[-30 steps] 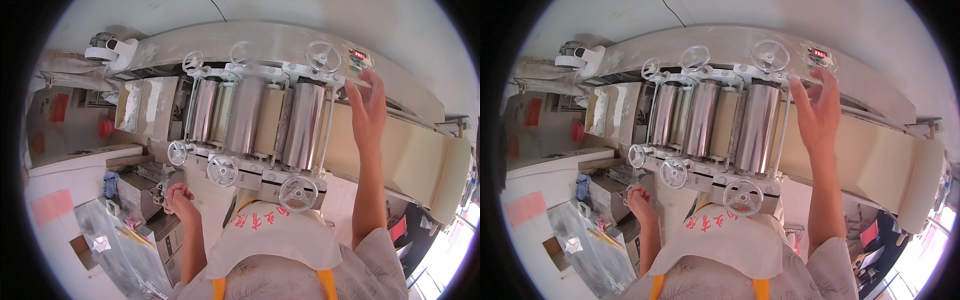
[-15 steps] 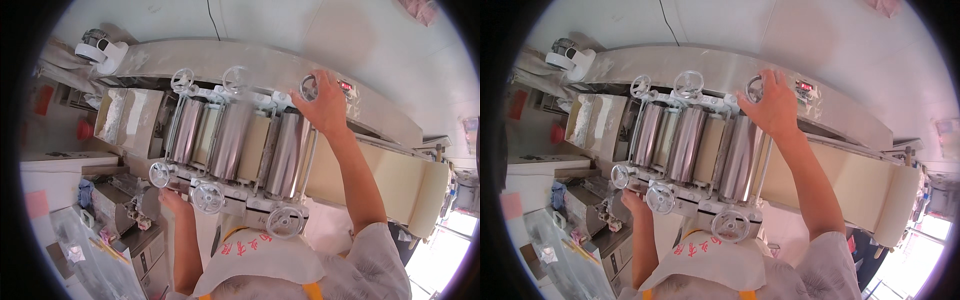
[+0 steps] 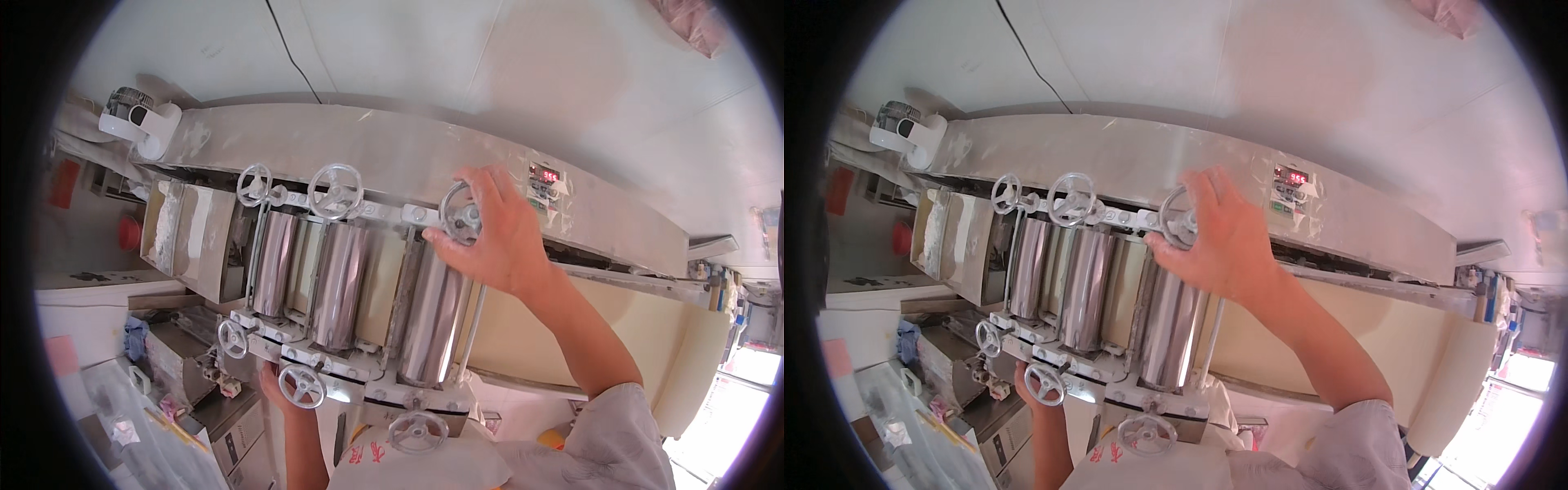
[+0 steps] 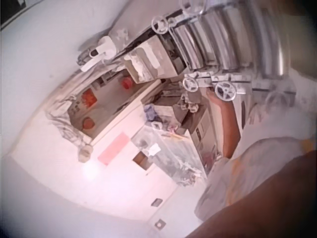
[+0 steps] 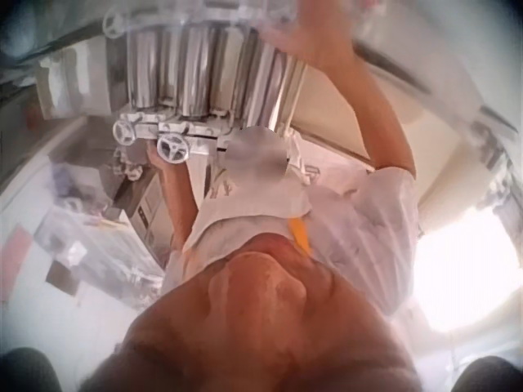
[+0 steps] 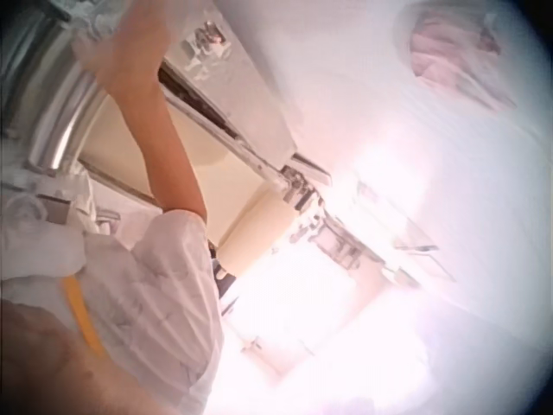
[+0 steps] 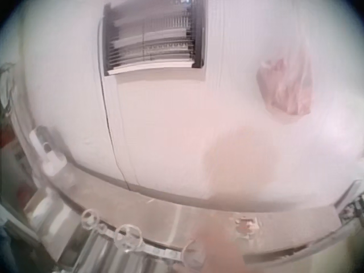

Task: The person operates a dough sheeter machine, feeding a sheet of dough through the rollers and adjusting the machine's knobs. The person repeatedly folds the dough sheet and passes it through the machine multiple times to thin and smooth it.

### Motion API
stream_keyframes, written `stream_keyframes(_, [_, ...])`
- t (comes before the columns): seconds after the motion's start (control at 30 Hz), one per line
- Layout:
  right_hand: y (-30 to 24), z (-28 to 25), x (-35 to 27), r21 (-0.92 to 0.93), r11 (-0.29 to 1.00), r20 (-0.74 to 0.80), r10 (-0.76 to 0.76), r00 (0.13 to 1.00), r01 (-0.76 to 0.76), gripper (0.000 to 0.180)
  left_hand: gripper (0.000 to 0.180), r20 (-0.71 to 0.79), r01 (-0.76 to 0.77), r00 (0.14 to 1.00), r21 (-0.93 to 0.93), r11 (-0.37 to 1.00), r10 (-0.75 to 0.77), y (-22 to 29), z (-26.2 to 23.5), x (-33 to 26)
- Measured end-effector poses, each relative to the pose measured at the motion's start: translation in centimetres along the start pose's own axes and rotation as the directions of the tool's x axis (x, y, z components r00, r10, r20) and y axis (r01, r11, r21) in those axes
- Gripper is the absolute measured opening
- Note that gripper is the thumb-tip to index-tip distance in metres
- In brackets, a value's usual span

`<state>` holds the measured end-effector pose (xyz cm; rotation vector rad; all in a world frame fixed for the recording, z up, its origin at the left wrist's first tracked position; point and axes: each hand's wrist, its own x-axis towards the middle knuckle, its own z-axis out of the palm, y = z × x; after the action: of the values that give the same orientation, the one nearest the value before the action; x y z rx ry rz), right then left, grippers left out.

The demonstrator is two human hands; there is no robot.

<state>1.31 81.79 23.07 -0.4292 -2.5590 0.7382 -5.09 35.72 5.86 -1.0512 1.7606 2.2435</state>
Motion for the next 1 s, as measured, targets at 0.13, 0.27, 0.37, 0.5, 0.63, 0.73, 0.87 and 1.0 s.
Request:
stream_keyframes(0.13, [0.4,-0.1,0.9,0.029,0.995,-0.016,-0.096,0.995,0.097,0.064,0.049,0.191,-0.631,0.736,0.539,0.557,0.649,-6.9,-11.8,7.7])
stream_keyframes(0.27, [1.3,0.1,0.7,0.052,0.997,0.038,-0.067,0.997,0.065,0.063,0.037,-0.091,-0.142,0.983,0.166,0.976,0.159,-3.1,-5.7,4.3])
stream_keyframes(0.37, [2.0,0.4,1.0,0.111,0.990,0.021,-0.094,0.995,0.091,0.062,0.042,-0.176,-0.025,0.979,0.394,0.919,0.102,-0.6,-3.1,1.2])
stream_keyframes(0.5, [2.2,0.6,1.1,0.159,0.980,0.025,-0.123,0.992,0.117,0.061,0.036,-0.241,0.002,0.967,0.312,0.950,0.077,0.7,0.8,-1.6])
stream_keyframes(0.63, [2.6,1.1,1.7,0.195,0.969,0.007,-0.156,0.988,0.152,0.057,0.040,-0.184,-0.055,0.975,0.339,0.939,0.123,0.9,1.6,-2.2])
stream_keyframes(0.73, [2.5,0.6,2.0,0.189,0.974,0.015,-0.130,0.991,0.125,0.054,0.034,-0.123,-0.072,0.987,0.228,0.971,0.102,0.4,0.6,-1.2])
stream_keyframes(0.87, [3.3,1.3,1.8,0.216,0.962,-0.020,-0.166,0.986,0.166,0.056,0.035,-0.280,-0.049,0.944,0.403,0.914,0.174,0.6,0.7,-0.9])
stream_keyframes(1.0, [3.4,1.1,2.0,0.238,0.952,-0.008,-0.194,0.981,0.190,0.056,0.042,-0.267,-0.050,0.953,0.337,0.940,0.147,0.2,0.2,-0.6])
